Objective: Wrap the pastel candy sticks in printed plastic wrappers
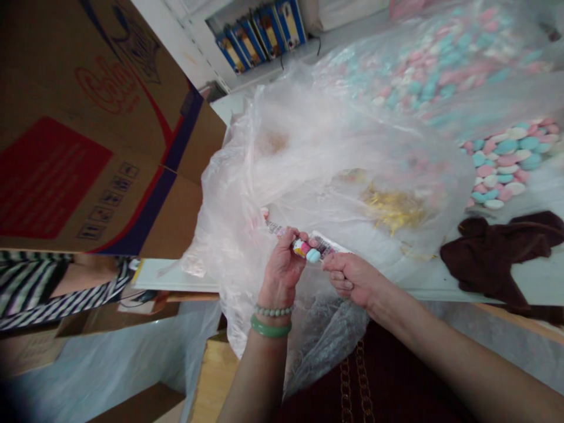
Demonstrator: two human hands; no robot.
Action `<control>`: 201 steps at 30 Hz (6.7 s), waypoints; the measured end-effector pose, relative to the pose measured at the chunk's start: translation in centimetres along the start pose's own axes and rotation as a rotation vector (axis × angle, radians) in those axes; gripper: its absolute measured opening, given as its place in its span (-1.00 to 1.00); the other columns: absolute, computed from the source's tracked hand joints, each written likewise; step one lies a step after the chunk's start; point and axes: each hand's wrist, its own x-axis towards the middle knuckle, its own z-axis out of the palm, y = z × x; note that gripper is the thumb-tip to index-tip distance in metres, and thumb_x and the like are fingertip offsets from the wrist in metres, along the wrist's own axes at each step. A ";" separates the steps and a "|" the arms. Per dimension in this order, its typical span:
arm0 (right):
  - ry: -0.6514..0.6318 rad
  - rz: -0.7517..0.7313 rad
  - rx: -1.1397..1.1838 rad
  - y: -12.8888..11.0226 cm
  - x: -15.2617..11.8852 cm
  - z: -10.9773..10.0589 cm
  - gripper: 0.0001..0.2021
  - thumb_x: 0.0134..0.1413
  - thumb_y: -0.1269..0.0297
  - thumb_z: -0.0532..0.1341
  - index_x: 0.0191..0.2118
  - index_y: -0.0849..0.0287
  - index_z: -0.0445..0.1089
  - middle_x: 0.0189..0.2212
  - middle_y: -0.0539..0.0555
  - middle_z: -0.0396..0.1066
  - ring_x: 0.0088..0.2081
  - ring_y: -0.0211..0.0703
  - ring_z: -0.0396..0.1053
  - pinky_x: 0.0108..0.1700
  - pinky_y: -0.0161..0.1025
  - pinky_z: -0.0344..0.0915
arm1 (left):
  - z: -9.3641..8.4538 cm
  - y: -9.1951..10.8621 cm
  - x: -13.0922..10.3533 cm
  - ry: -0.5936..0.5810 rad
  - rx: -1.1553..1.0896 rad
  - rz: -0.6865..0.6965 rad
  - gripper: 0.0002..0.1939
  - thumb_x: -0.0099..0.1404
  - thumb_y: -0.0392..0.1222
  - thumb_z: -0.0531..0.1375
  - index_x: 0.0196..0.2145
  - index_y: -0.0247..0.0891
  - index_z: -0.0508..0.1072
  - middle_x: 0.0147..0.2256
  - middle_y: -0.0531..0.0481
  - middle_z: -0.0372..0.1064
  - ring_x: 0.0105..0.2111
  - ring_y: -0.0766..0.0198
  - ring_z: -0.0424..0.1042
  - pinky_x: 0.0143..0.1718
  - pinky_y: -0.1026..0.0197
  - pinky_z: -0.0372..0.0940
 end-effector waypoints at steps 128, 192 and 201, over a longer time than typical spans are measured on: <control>0.252 -0.427 -0.503 0.3 0.2 -0.2 -0.70 0.08 0.05 0.12 -0.52 0.15 0.22 -0.71 -0.14 0.04 -0.65 -0.35 -0.05 -0.60 -0.35 -0.12 | 0.5 -3.1 -0.4 -0.033 -0.051 -0.110 -0.81 0.20 -0.09 0.20 -0.38 -0.29 0.40 -0.35 -0.05 0.44 -0.21 0.16 0.47 -0.01 0.09 0.24; 0.269 -0.367 -0.294 -1.1 0.8 -0.7 -0.74 -0.25 0.13 0.33 -0.51 0.21 0.34 -0.69 -0.09 0.22 -0.65 -0.37 0.06 -0.61 -0.35 -0.07 | 1.8 -4.9 0.5 0.105 -0.038 0.029 -0.83 0.17 -0.25 0.18 -0.52 -0.28 0.25 -0.57 0.12 0.22 -0.56 0.42 0.28 -0.40 0.30 0.22; 0.039 -0.071 -0.061 -1.7 0.2 -1.4 -0.83 -0.14 0.28 0.24 -0.51 0.16 0.20 -0.79 -0.24 -0.11 -0.74 -0.46 -0.30 -0.68 -0.37 -0.36 | 1.5 -2.7 0.3 -0.041 -0.094 -0.116 -0.87 0.17 -0.16 0.22 -0.36 -0.27 0.38 -0.41 0.01 0.38 -0.30 0.22 0.44 -0.20 0.13 0.30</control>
